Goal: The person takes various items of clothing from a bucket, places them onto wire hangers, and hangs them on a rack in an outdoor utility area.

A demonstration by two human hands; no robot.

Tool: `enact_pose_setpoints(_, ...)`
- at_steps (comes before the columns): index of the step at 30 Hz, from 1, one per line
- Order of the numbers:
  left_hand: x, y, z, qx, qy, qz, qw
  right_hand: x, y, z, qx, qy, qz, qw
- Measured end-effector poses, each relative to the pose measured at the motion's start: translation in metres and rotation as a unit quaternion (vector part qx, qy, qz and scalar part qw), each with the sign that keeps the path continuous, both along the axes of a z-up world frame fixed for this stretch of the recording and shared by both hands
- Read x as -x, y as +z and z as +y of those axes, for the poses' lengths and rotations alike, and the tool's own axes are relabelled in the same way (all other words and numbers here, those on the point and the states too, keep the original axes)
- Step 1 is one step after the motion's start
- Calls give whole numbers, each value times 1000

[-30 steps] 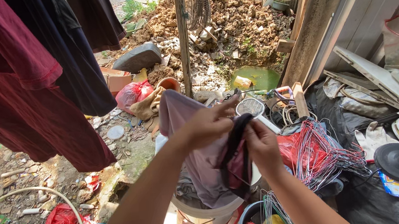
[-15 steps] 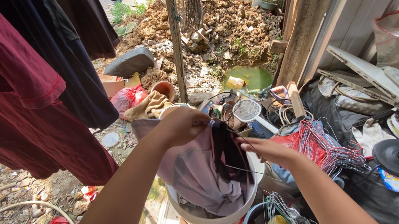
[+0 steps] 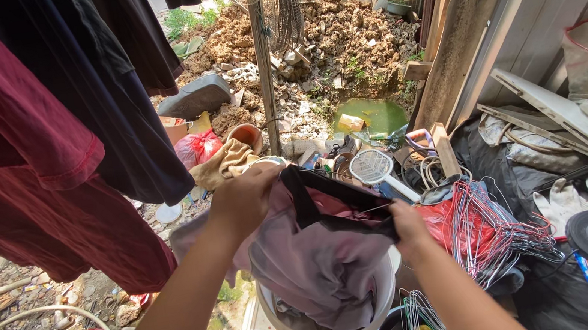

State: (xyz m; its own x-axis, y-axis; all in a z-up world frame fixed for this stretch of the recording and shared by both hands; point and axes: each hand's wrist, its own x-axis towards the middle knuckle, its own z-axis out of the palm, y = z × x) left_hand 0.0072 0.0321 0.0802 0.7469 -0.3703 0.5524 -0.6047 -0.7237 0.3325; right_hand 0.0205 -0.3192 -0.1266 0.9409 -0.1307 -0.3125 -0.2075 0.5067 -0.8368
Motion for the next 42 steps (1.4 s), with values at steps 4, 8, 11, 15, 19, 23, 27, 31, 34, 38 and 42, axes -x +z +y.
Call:
enact_pose_setpoints(4,-4,-11,1,-25,41,-102,994,-21,51,-32,102,-49,-42,993)
enact_pose_setpoints(8,-8,-7,4,-91,46,-146,984,-27,115,-46,109,-53,-95,988)
enact_pose_setpoints(11,-1,3,-11,-10,82,-88,993,-15,156,-27,148,-64,-131,978)
enact_pose_setpoints(15,8,23,-34,131,61,-92,985,12,203,3,351,87,-258,896)
enact_pose_setpoints(19,22,61,-40,185,18,-104,977,37,276,-11,610,-13,-436,662)
enact_pose_setpoints(23,40,104,-52,201,-4,-143,969,36,318,4,649,69,-377,657)
enact_pose_setpoints(27,53,150,-61,163,-26,-199,966,48,349,9,682,-32,-483,548)
enact_pose_setpoints(31,64,181,-58,139,-52,-227,963,60,390,7,675,-90,-539,496)
enact_pose_setpoints(34,65,198,-48,121,-43,-309,942,65,417,6,696,-180,-498,486)
enact_pose_setpoints(38,80,212,-20,114,68,-283,950,75,453,7,643,-247,-515,510)
enact_pose_setpoints(42,93,235,-12,234,99,-214,943,75,485,30,653,-218,-543,481)
